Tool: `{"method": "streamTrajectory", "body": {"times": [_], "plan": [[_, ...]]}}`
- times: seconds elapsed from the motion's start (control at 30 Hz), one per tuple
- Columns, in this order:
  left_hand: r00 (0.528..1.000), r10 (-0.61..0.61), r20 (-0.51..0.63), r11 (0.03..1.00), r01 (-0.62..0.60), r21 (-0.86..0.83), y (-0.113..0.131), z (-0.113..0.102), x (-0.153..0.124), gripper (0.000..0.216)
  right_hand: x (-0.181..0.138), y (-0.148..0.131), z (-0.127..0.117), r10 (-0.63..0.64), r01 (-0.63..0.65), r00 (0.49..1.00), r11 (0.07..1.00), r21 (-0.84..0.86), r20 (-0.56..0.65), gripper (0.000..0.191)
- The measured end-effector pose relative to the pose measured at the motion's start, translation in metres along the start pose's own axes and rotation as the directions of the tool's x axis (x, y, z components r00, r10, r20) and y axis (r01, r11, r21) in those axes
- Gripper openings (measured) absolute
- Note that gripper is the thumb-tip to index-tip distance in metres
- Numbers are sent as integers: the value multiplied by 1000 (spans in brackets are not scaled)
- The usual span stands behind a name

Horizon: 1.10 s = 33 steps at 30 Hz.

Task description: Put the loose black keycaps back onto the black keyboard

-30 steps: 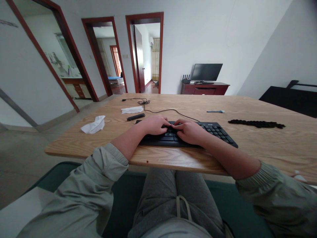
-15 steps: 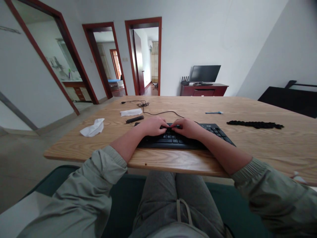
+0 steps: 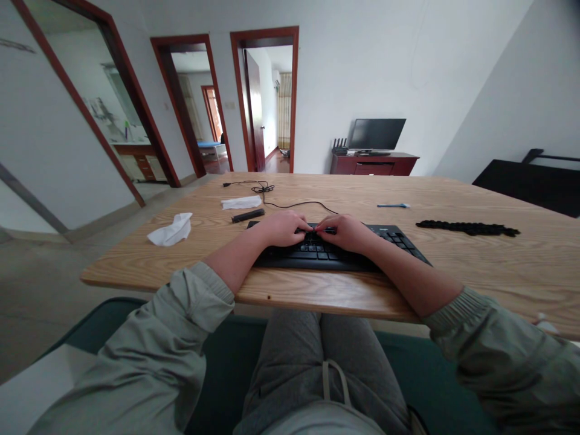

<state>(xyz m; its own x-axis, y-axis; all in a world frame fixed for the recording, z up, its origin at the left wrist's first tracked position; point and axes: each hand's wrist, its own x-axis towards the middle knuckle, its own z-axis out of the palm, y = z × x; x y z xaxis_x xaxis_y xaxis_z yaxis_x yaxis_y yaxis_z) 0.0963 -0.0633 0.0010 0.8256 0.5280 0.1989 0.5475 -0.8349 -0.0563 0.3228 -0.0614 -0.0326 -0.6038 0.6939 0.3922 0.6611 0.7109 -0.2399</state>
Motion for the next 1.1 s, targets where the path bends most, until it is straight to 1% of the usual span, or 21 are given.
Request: {"method": "streamTrajectory", "body": {"times": [0.13, 0.37, 0.47, 0.67, 0.83, 1.03, 1.1], "plan": [[1000, -8, -7, 1000, 8, -2, -1, 2, 1, 34, -1, -1, 2, -3, 3, 1000, 1000, 3, -27, 25], [999, -2, -38, 999, 1, -34, -8, 8, 2, 34, -2, -1, 1, -7, 7, 1000, 1000, -6, -6, 25], [999, 9, -36, 999, -10, -30, -6, 7, 2, 35, -3, -2, 1, -21, 21, 1000, 1000, -23, 3, 25], [998, 38, -40, 999, -38, -14, 1, 2, 1, 36, -3, -5, 1, 10, -12, 1000, 995, -103, -13, 25], [999, 36, -36, 999, -36, -14, 2, 0, 0, 37, -4, -5, 1, -29, 27, 999, 994, -102, -25, 25], [995, 91, -46, 996, -90, 18, 4, 1, 1, 38, -6, -10, -2, -76, 75, 997, 994, -74, -3, 27], [996, 78, -39, 996, -77, 40, 5, 2, 1, 40, -7, -10, -3, -77, 76, 997, 993, -85, -3, 29]]}}
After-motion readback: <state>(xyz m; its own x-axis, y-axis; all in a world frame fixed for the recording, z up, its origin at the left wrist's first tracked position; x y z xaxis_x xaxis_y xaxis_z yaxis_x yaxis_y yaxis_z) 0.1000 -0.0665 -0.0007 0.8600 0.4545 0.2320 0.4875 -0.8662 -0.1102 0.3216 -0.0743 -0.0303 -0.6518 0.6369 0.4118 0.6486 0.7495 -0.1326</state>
